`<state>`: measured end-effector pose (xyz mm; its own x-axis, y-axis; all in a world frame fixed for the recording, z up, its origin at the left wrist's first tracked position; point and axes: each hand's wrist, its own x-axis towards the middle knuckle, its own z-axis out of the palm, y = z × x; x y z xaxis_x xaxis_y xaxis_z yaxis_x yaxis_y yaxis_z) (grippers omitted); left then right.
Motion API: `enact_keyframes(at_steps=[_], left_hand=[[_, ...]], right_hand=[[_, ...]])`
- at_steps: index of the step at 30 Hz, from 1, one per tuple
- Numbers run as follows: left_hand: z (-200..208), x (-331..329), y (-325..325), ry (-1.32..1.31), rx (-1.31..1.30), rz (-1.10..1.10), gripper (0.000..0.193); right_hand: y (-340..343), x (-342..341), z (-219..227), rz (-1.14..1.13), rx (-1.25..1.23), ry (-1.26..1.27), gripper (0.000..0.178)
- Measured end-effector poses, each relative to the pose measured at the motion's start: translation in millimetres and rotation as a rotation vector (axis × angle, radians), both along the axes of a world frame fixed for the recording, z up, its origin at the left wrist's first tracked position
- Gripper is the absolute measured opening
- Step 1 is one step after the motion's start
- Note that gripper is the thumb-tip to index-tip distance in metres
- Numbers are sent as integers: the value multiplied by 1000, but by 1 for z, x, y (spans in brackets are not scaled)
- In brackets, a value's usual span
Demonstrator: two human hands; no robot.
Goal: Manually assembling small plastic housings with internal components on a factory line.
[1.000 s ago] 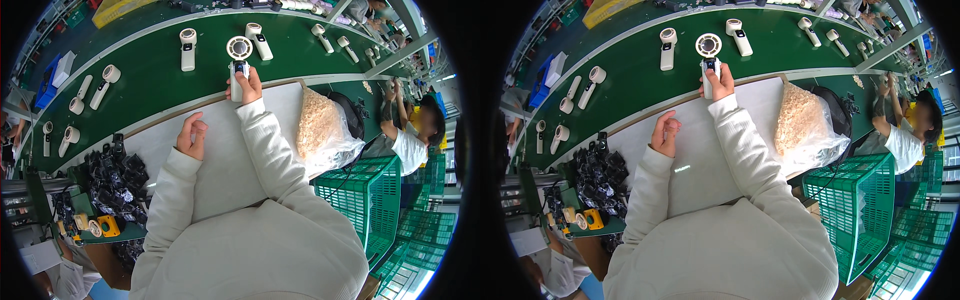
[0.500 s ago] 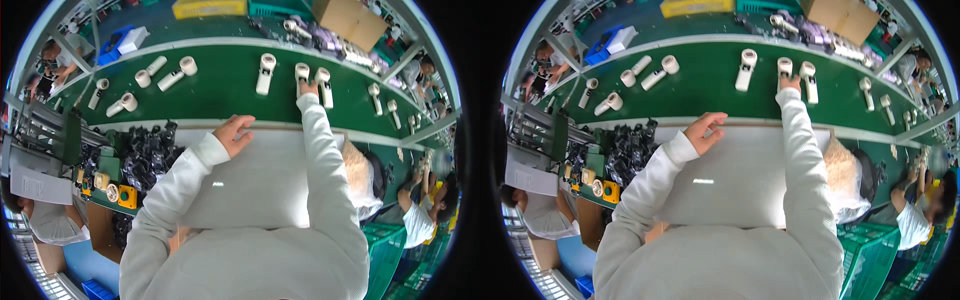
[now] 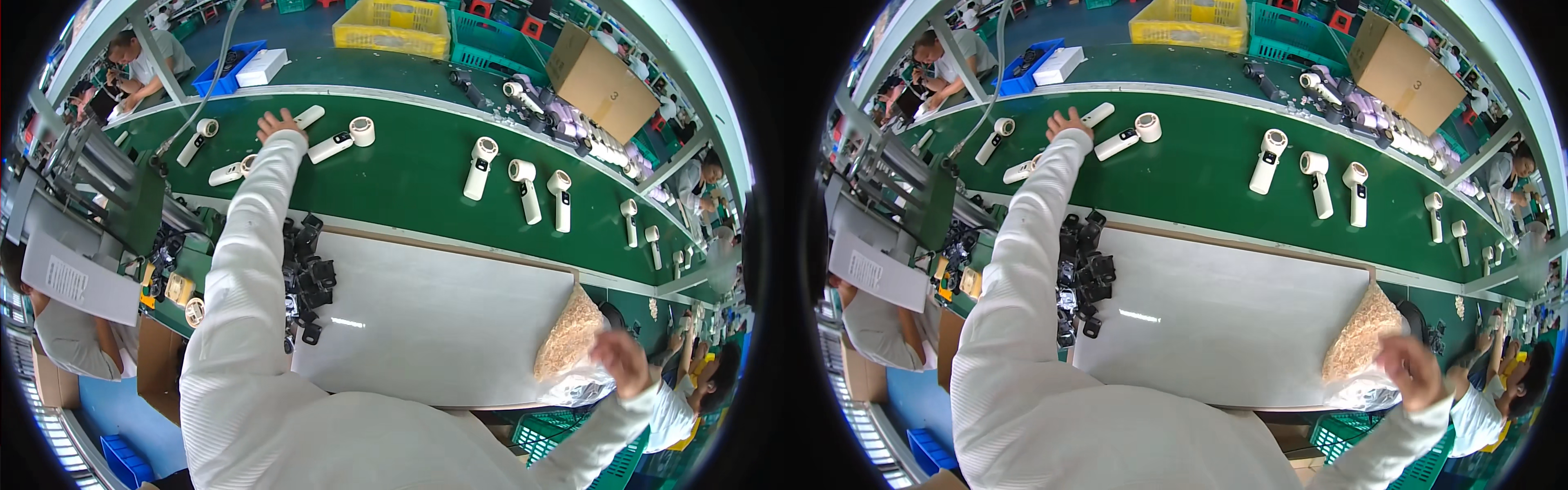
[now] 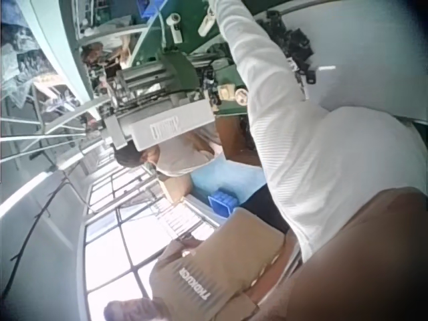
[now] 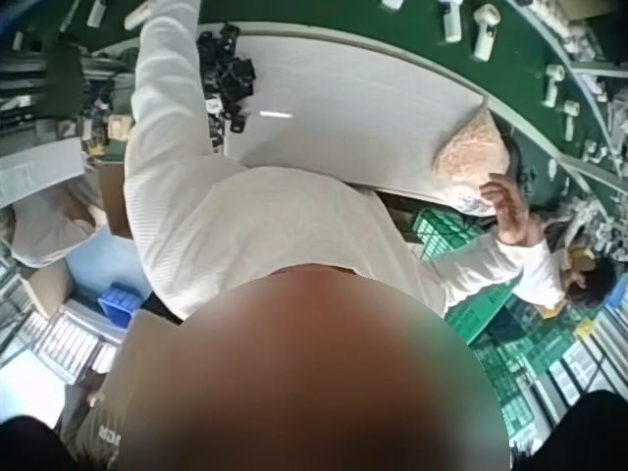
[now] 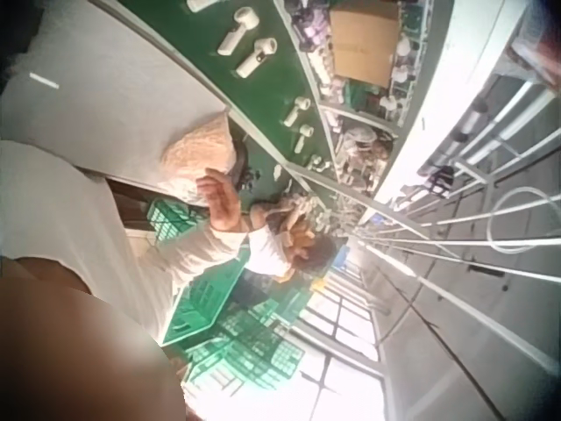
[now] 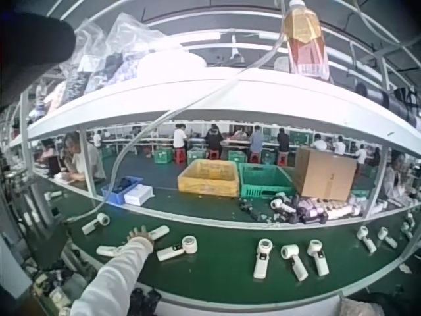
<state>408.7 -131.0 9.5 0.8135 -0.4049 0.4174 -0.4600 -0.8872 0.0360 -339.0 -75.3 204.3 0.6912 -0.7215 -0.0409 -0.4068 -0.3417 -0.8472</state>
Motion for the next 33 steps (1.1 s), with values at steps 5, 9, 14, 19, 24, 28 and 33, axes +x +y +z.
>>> enact_keyframes(at_steps=[5,9,14,19,24,28,33], left_hand=[[-22,48,-8,334,-18,-124,50],[-23,62,7,507,-40,-229,52],[28,-11,38,275,-308,-768,59],[88,-142,91,415,23,-1404,57],[65,-241,128,656,392,-1597,65],[54,-260,135,627,426,-1629,70],[74,-199,142,465,352,-1292,44]], right_hand=[[76,-87,-31,-768,411,227,22],[68,-101,-116,-739,513,264,25],[36,-79,-190,-847,405,-143,21],[12,-58,-218,-706,408,-958,22],[7,-48,-203,-566,48,-177,17],[8,-47,-165,-433,-303,412,13],[31,-74,-192,-610,-352,205,17]])
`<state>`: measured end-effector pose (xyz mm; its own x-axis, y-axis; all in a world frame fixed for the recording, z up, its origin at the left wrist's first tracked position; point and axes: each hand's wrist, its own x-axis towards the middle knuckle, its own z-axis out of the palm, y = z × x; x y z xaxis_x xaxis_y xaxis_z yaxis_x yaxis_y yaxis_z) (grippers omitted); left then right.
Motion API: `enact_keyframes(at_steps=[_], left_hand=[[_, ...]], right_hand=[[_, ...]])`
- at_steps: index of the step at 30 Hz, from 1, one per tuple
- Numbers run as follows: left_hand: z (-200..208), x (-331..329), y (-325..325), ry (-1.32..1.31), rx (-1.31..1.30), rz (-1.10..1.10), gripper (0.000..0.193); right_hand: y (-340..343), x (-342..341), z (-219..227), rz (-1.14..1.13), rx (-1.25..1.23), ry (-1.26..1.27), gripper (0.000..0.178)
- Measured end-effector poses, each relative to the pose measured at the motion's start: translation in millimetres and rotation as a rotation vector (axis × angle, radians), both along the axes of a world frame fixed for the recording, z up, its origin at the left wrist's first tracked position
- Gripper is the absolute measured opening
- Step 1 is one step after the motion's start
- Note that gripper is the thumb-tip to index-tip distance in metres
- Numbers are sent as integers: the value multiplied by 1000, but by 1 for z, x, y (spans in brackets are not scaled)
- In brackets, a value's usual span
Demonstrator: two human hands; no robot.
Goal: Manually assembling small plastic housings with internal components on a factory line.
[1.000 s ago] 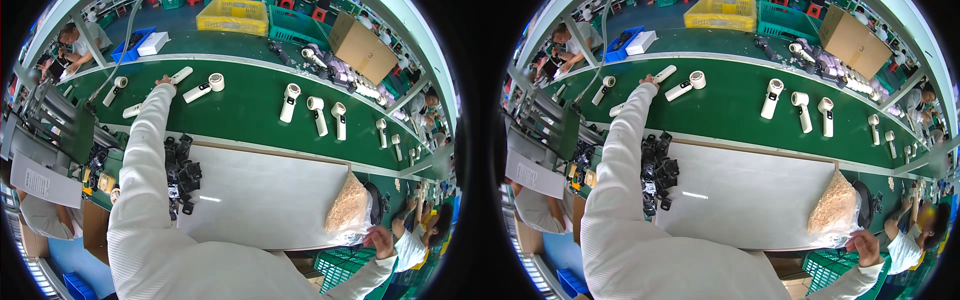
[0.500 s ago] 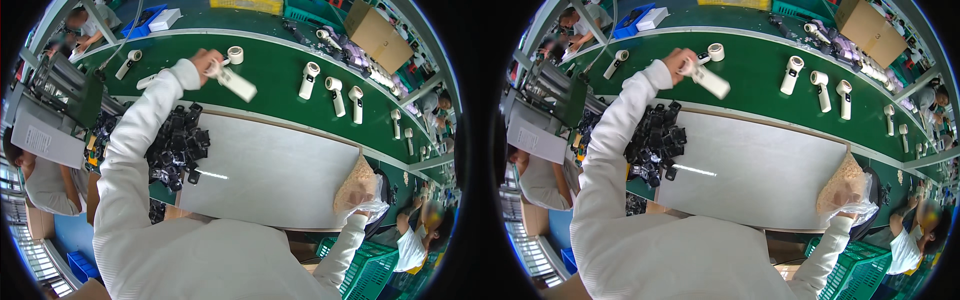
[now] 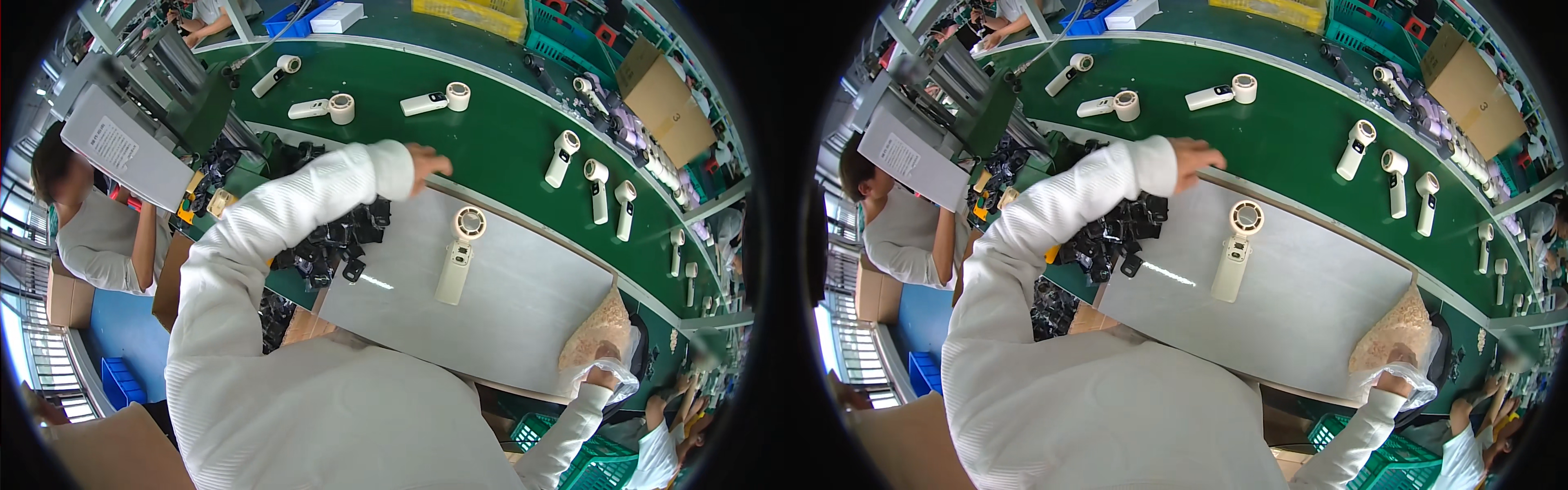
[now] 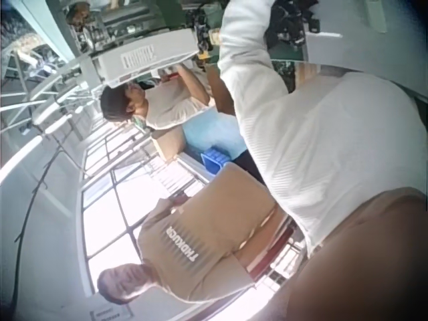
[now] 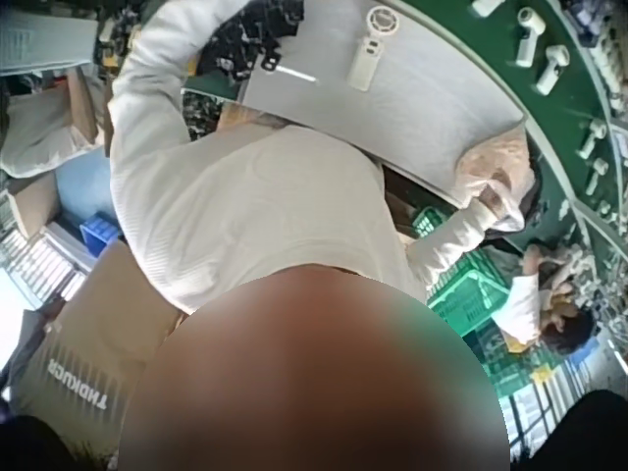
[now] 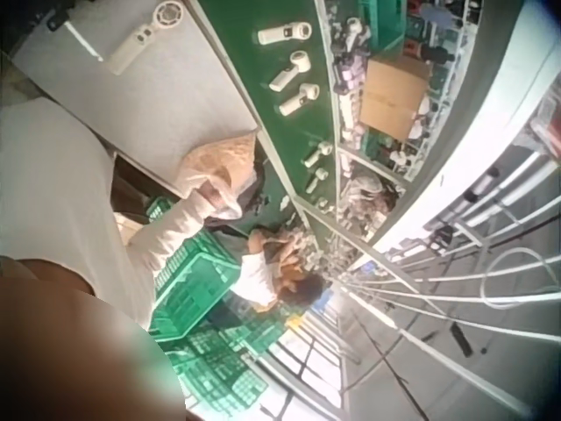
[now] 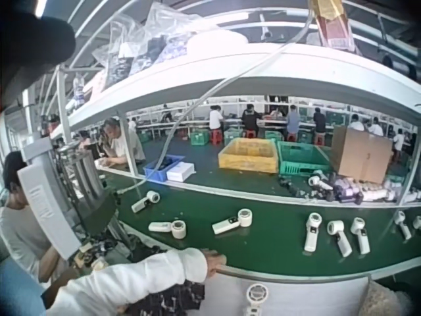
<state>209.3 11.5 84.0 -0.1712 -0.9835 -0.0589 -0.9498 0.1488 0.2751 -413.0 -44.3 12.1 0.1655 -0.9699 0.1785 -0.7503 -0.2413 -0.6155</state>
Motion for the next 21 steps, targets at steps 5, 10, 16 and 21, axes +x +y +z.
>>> enact_keyframes(at_steps=[5,10,16,21], left_hand=[[-5,50,29,-435,384,307,36],[-37,68,33,-323,270,251,34],[-39,81,53,-111,122,297,26],[-20,67,61,133,-66,361,23]], right_hand=[[21,-21,-7,-197,-169,-243,23],[73,71,71,-379,-335,-632,25],[49,228,61,360,224,-977,19],[41,312,17,679,242,-577,13]])
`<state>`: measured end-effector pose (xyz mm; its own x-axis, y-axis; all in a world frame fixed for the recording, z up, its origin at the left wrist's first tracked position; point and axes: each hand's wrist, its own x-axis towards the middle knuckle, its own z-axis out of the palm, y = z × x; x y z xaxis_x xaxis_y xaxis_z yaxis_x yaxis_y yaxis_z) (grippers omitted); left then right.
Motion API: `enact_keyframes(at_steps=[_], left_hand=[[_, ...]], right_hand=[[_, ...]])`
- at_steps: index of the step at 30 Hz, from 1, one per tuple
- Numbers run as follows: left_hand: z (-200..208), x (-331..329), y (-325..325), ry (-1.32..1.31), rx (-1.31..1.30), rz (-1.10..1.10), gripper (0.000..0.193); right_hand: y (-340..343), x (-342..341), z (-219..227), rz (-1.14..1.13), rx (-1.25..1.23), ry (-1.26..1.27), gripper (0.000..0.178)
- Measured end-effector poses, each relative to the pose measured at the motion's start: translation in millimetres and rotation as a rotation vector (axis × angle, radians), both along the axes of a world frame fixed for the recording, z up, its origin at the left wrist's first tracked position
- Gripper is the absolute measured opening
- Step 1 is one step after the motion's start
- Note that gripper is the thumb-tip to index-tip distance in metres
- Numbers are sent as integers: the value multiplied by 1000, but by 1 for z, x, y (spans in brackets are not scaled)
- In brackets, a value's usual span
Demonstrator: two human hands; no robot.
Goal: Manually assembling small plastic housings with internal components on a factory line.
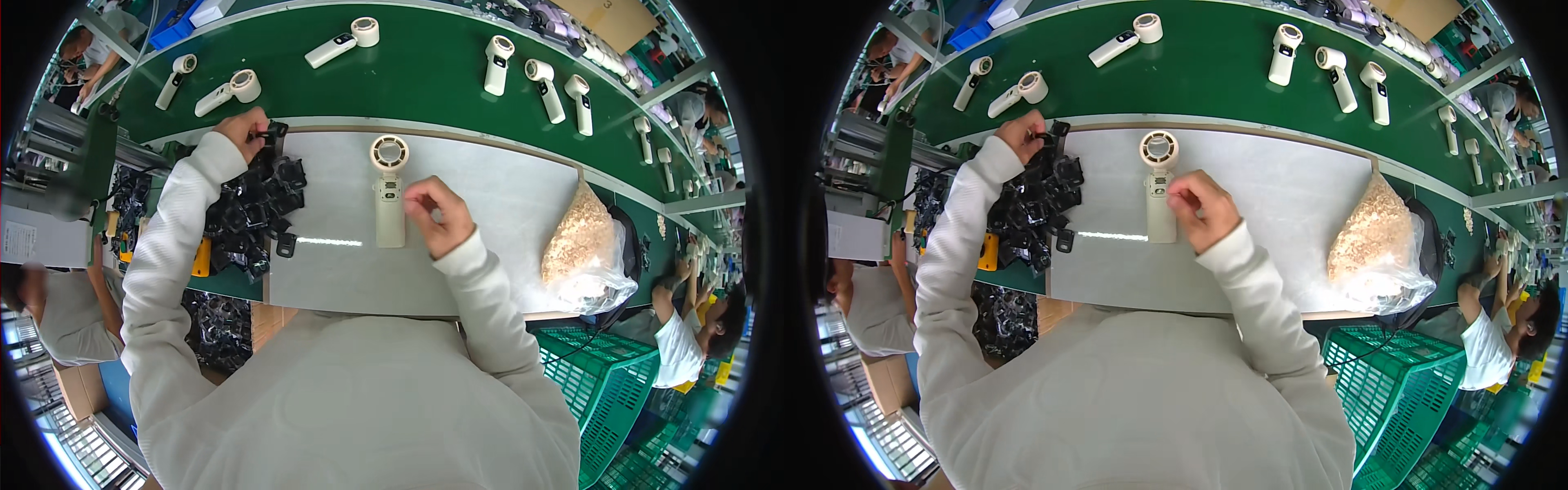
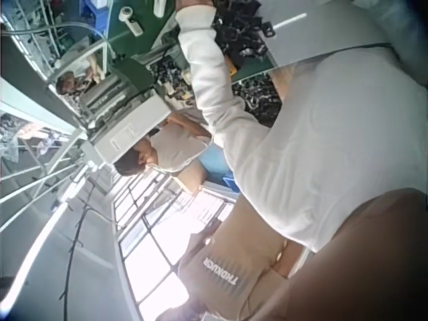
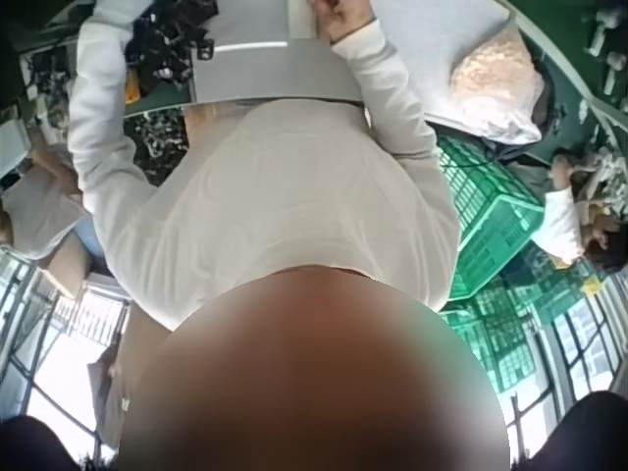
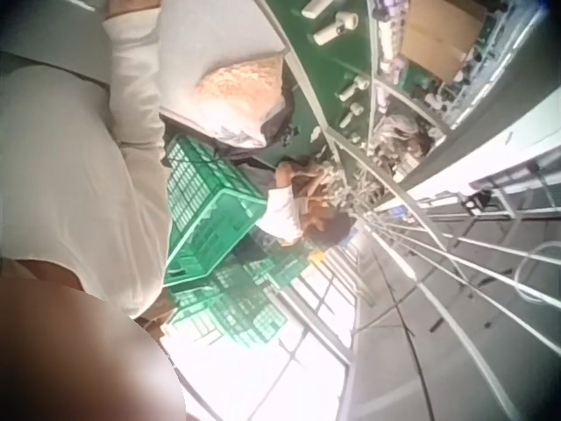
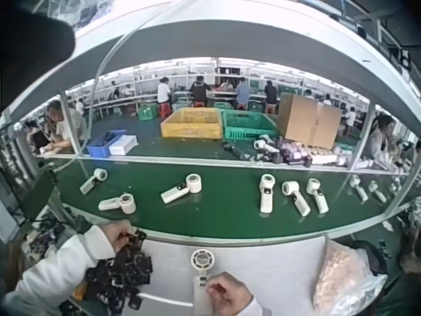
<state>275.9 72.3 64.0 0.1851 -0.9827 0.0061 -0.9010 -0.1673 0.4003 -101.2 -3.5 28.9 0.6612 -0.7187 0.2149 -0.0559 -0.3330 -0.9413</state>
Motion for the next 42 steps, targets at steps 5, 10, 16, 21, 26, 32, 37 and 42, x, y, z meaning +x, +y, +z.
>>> enact_keyframes(at_steps=[5,10,16,21,26,32,37,42], left_hand=[[49,-91,32,89,-295,66,23],[16,-179,46,502,-339,118,28],[-57,-195,29,966,-442,191,28],[-65,-198,21,1303,-453,136,27],[-65,-203,13,1287,-421,215,27],[-62,-215,1,826,-533,251,23],[-67,-212,-2,252,-487,273,20],[-80,-212,-7,19,-348,292,25]], right_hand=[[0,33,-16,-25,-114,89,18],[1,42,-34,-136,-438,11,21],[5,51,-37,-193,-33,30,16],[6,47,-27,-284,103,-100,16],[0,31,-23,-173,356,-165,11],[-5,34,-23,-159,97,164,7],[-2,41,-22,-270,-47,295,9],[1,47,-46,-283,-379,277,21]])
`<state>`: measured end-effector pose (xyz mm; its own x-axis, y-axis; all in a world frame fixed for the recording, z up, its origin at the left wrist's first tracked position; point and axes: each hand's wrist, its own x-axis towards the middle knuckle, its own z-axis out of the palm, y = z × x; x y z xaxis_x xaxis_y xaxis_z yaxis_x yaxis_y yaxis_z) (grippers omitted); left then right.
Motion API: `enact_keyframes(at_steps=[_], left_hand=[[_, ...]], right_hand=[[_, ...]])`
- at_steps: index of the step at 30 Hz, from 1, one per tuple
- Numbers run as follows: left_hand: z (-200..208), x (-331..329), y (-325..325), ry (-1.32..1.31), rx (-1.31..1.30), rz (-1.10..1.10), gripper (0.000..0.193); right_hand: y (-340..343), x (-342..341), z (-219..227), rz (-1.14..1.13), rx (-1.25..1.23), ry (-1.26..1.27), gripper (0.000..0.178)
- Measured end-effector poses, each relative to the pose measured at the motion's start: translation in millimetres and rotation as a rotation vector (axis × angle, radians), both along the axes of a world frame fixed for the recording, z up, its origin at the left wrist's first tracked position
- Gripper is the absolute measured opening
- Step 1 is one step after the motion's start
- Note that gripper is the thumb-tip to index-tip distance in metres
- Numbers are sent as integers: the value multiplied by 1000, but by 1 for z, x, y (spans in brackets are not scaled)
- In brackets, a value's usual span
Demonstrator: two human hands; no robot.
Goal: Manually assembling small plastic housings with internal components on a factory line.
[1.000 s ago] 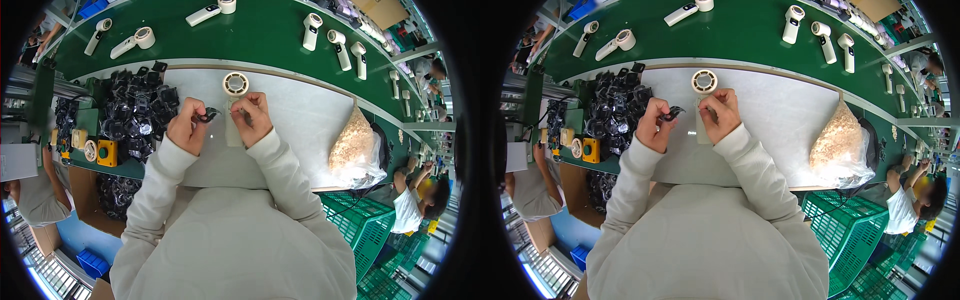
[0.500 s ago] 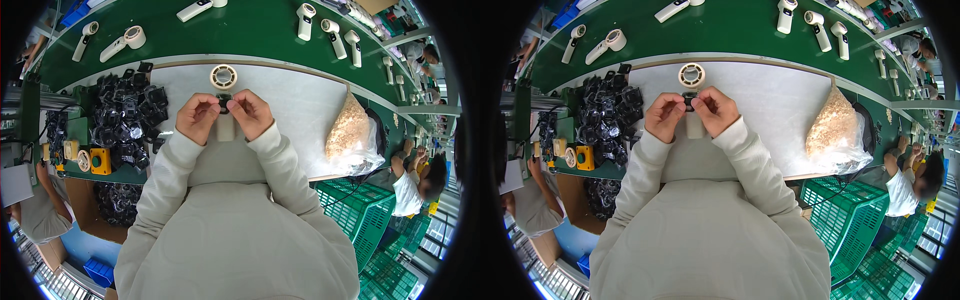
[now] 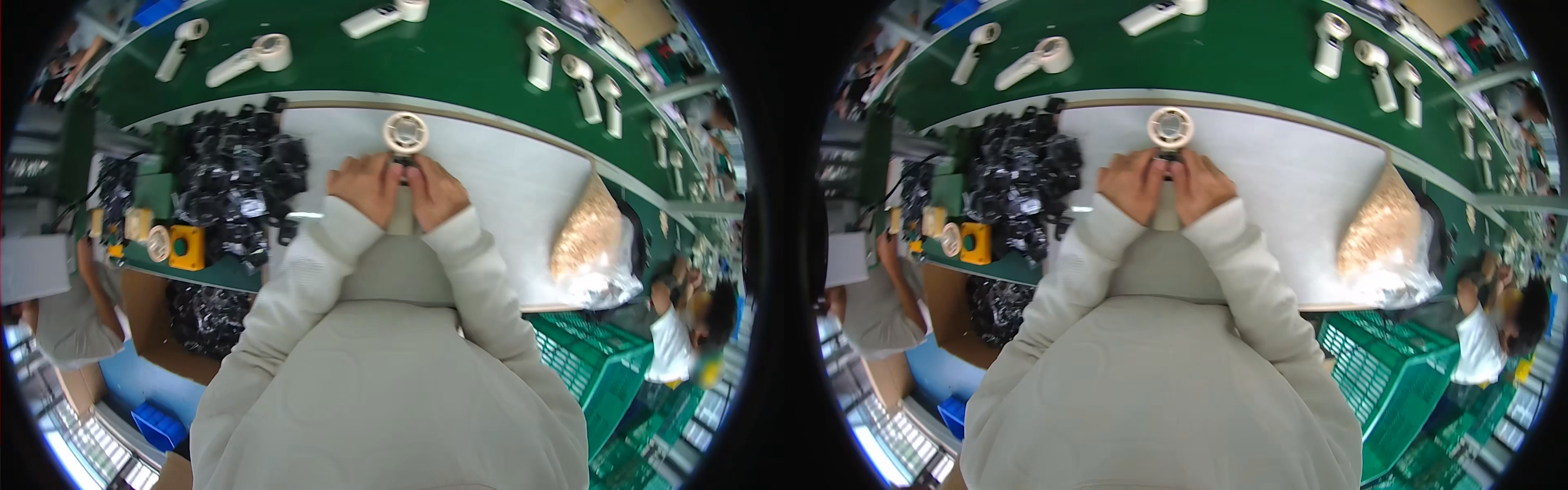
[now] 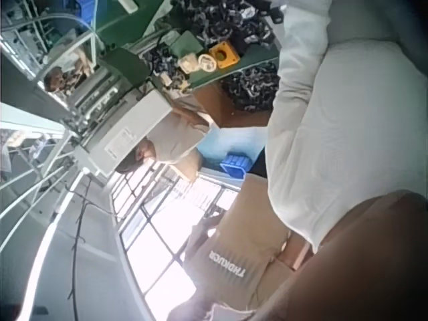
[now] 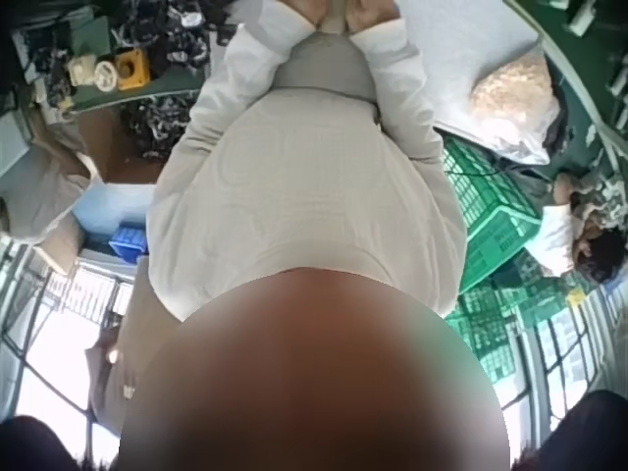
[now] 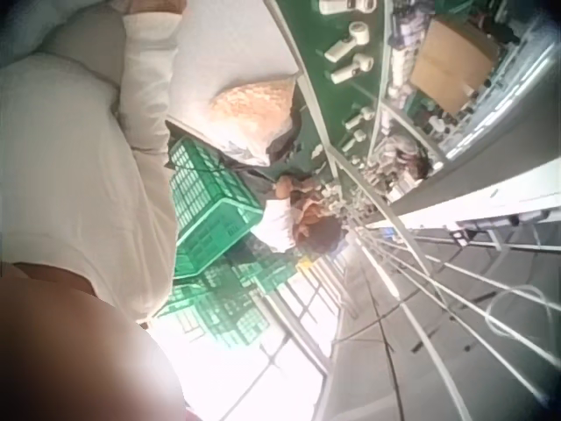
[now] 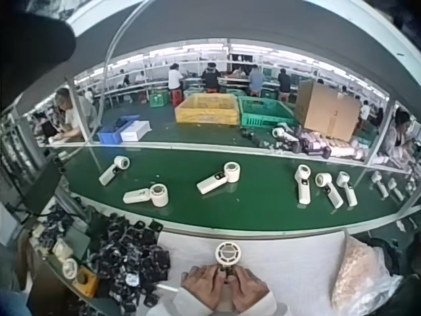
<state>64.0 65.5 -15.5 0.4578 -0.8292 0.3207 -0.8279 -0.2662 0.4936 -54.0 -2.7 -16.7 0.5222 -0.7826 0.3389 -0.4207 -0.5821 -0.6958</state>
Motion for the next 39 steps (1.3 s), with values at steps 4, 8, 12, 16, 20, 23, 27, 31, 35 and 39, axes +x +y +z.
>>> enact_keyframes(at_steps=[4,8,12,16,20,23,27,31,35,39], left_hand=[[-11,-10,-9,394,-186,-158,25],[16,-17,0,722,-301,-311,41],[25,-7,3,713,-376,-344,37],[37,-7,2,748,-422,-329,26],[49,-9,-8,822,-477,-314,15],[59,-1,-8,745,-506,-293,14],[34,9,-27,990,-468,-257,20],[5,15,-34,861,-456,-325,24],[-5,8,-34,871,-403,-384,29],[-9,3,-34,876,-369,-440,33]], right_hand=[[-4,-18,-1,196,362,-205,31],[-7,-19,18,265,393,-384,36],[-12,-18,18,359,486,-481,33],[-15,-21,17,352,546,-594,32],[-9,-9,35,254,580,-678,30],[-15,-9,39,327,570,-710,29],[-17,7,45,414,591,-778,37],[-18,5,18,249,633,-630,39],[-22,-2,11,128,661,-603,41],[-26,-7,7,118,656,-647,41]])
